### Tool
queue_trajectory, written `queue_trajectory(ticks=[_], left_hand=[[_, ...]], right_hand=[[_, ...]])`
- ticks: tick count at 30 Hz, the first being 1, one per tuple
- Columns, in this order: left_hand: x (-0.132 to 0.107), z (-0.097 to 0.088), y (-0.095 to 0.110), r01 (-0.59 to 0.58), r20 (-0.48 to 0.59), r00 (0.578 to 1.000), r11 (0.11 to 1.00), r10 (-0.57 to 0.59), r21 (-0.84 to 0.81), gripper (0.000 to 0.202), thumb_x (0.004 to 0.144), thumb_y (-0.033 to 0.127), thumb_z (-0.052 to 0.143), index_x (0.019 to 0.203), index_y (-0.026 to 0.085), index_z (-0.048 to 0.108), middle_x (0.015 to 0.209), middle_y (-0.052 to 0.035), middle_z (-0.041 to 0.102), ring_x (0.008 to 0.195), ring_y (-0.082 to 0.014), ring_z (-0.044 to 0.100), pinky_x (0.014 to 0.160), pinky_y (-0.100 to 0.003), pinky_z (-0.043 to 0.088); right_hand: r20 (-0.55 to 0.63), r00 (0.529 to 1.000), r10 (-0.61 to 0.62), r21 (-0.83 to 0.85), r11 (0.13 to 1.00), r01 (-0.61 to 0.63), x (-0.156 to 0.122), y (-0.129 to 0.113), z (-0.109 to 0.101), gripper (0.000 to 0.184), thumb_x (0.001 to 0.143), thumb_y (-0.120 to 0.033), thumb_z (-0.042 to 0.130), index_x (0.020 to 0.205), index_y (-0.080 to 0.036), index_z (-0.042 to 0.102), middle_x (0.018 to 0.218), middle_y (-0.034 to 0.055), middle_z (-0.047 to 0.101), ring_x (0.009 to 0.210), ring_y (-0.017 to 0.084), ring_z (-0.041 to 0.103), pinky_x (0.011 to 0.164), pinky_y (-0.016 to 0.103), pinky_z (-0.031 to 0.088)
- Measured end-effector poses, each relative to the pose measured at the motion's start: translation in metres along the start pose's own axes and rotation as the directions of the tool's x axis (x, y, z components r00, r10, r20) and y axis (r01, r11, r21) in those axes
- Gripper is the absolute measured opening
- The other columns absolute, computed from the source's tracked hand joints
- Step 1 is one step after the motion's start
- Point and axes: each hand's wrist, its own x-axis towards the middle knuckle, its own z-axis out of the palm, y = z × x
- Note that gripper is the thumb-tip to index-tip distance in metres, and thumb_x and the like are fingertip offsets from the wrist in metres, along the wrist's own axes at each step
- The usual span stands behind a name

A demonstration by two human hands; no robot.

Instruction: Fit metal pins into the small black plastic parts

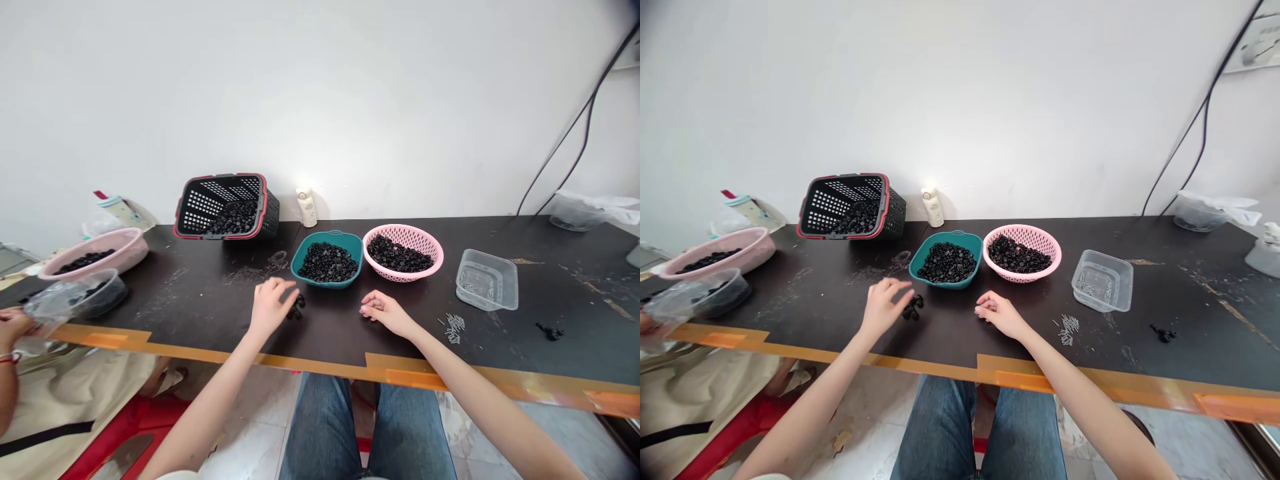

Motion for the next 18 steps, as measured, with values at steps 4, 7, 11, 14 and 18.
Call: queue_trajectory(ticks=[4, 7, 11, 14, 18], left_hand=[[0.072, -0.002, 0.001, -0.011, 0.23, 0.973, 0.984, -0.031, 0.177, 0.026, 0.089, 0.036, 0.048, 0.098, 0.022, 0.067, 0.1, -0.0077, 0.065, 0.096, -0.0219, 0.06, 0.083, -0.033, 0.041], [0.112, 0.009, 0.012, -0.052, 0.481, 0.871, 0.957, -0.095, 0.285, 0.015, 0.077, 0.032, 0.064, 0.081, 0.019, 0.071, 0.091, -0.01, 0.068, 0.091, -0.0251, 0.063, 0.078, -0.032, 0.044], [0.133, 0.027, 0.03, -0.005, 0.507, 0.841, 0.935, -0.187, 0.354, 0.013, 0.07, 0.026, 0.071, 0.077, 0.014, 0.071, 0.082, -0.0167, 0.07, 0.086, -0.0307, 0.066, 0.073, -0.034, 0.046], [0.136, 0.034, 0.04, 0.025, 0.494, 0.84, 0.924, -0.226, 0.381, 0.014, 0.073, 0.024, 0.068, 0.079, 0.012, 0.071, 0.082, -0.0204, 0.07, 0.087, -0.0333, 0.066, 0.072, -0.037, 0.046], [0.134, 0.025, 0.043, 0.036, 0.464, 0.858, 0.928, -0.219, 0.372, 0.012, 0.075, 0.02, 0.064, 0.076, 0.009, 0.069, 0.083, -0.0228, 0.069, 0.086, -0.0358, 0.065, 0.07, -0.038, 0.046]], right_hand=[[0.01, 1.0, -0.011, -0.045, 0.999, 0.011, 0.0, 0.003, -0.001, 0.026, 0.075, -0.041, 0.066, 0.083, -0.018, 0.057, 0.076, 0.0027, 0.065, 0.071, 0.015, 0.061, 0.065, 0.029, 0.048], [0.01, 1.0, -0.01, -0.048, 0.999, 0.011, 0.001, 0.005, -0.003, 0.028, 0.075, -0.043, 0.066, 0.081, -0.018, 0.057, 0.074, 0.0031, 0.066, 0.07, 0.015, 0.061, 0.065, 0.029, 0.048], [-0.025, 1.0, -0.011, -0.03, 1.0, 0.01, 0.003, 0.007, -0.008, 0.03, 0.074, -0.046, 0.066, 0.081, -0.018, 0.057, 0.077, 0.0041, 0.067, 0.072, 0.016, 0.063, 0.064, 0.028, 0.049], [-0.045, 0.999, -0.018, -0.034, 0.999, 0.017, 0.003, 0.006, -0.008, 0.029, 0.074, -0.045, 0.066, 0.081, -0.018, 0.057, 0.076, 0.004, 0.067, 0.071, 0.015, 0.063, 0.063, 0.028, 0.049], [-0.063, 0.997, -0.037, -0.048, 0.998, 0.034, 0.003, -0.005, -0.012, 0.029, 0.073, -0.045, 0.067, 0.08, -0.018, 0.058, 0.076, 0.0035, 0.067, 0.071, 0.016, 0.063, 0.063, 0.029, 0.05]])
